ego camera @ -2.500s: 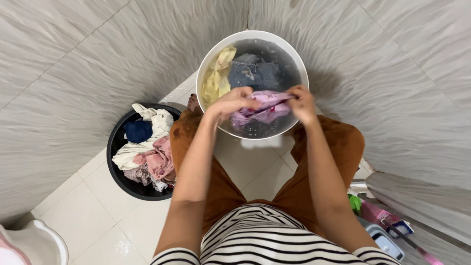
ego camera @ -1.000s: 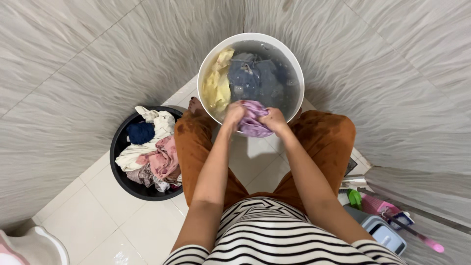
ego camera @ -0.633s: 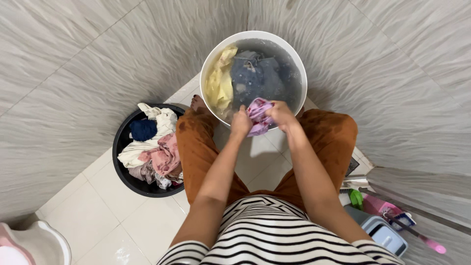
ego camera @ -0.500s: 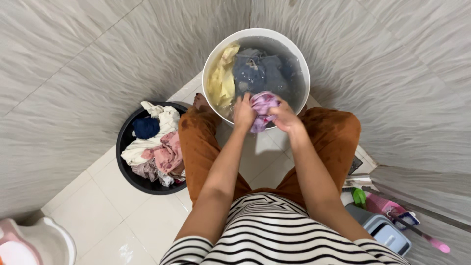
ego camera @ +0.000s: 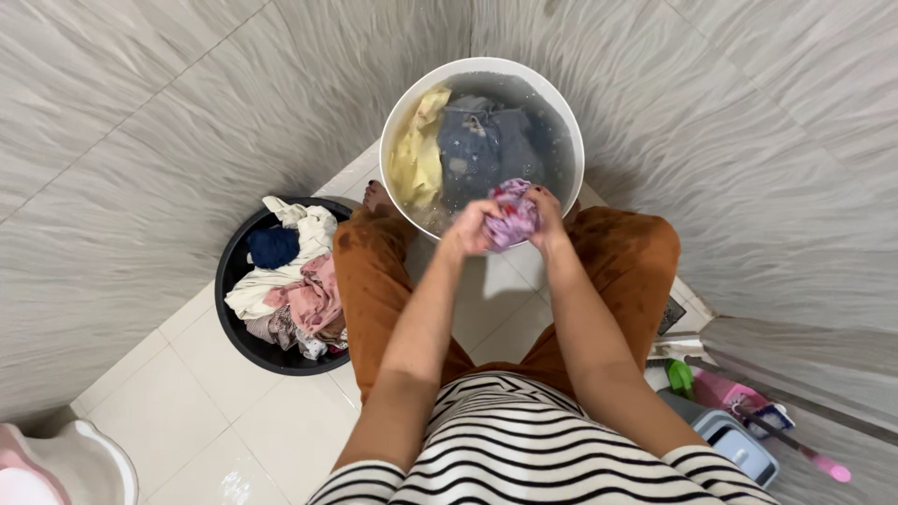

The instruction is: The person washes clothes by hand in a bucket, scrubbing, rinsing, and wringing out several items of clothing before placing them in a separate bin.

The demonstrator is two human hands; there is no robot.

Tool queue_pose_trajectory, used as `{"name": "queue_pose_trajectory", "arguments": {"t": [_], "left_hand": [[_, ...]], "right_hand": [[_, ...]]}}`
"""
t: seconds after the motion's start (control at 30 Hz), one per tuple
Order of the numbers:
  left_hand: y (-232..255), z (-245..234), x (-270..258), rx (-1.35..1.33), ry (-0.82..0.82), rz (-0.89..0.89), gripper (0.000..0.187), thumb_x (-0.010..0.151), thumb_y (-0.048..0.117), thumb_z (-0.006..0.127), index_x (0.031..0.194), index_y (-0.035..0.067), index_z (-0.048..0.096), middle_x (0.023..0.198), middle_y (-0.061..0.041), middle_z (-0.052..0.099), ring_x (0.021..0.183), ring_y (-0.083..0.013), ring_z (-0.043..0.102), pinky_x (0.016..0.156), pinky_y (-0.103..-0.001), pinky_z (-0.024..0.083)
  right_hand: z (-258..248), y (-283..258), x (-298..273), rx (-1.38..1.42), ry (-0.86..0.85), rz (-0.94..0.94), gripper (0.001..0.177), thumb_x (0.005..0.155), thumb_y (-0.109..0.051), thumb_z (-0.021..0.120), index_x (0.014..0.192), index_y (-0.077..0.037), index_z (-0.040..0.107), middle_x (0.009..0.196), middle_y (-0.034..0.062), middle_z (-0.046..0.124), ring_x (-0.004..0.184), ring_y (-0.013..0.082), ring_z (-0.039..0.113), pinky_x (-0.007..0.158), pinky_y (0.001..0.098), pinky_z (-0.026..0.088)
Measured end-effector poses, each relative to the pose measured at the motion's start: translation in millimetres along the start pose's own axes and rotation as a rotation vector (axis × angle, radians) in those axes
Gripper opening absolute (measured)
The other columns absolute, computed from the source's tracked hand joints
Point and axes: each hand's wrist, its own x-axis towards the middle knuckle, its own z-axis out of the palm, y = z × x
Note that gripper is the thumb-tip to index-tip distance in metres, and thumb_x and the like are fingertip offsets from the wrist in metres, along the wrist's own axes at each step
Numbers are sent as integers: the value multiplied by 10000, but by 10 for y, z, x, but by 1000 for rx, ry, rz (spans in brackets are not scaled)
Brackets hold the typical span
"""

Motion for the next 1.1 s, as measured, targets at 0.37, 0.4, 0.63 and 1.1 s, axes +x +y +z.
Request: {"name": "queue_pose_trajectory", "arguments": {"t": [0.37, 0.4, 0.63, 1.1], "left_hand": [[105, -98, -442, -18, -5, 326, 327, 975, 188, 744, 1267, 58, 675, 1110, -86, 743, 982, -233, 724, 872, -439, 580], [105, -131, -455, 7, 9, 315, 354, 950, 191, 762, 1259, 45, 674, 1109, -95, 749, 984, -243, 732, 877, -438, 590], [115, -593, -308, 951, 479, 351, 526, 703, 119, 890, 1197, 38, 728, 1107, -102, 780, 984, -244, 755, 893, -376, 607], [321, -167, -75, 249, 341, 641, 321, 843, 128, 677, 1139, 4, 658, 1038, -155, 693, 889, -242, 674, 774, -351, 580]], "right_hand": [[327, -210, -485, -532, -5, -80, 243, 1011, -274, 600, 1201, -127, 637, 1064, -33, 674, 887, 51, 623, 682, 228, 517], [431, -246, -543, -618, -80, -68, 209, 987, -234, 635, 1156, -111, 631, 989, -14, 677, 819, 67, 630, 639, 235, 501], [1137, -935, -867, -334, -103, -390, 224, 1042, -80, 678, 898, -111, 510, 763, -20, 571, 630, 70, 551, 484, 247, 417], [1065, -1811, -920, -1680, 95, -514, 347, 907, -206, 801, 1155, -36, 627, 980, 169, 684, 921, 352, 673, 780, 457, 523]]}}
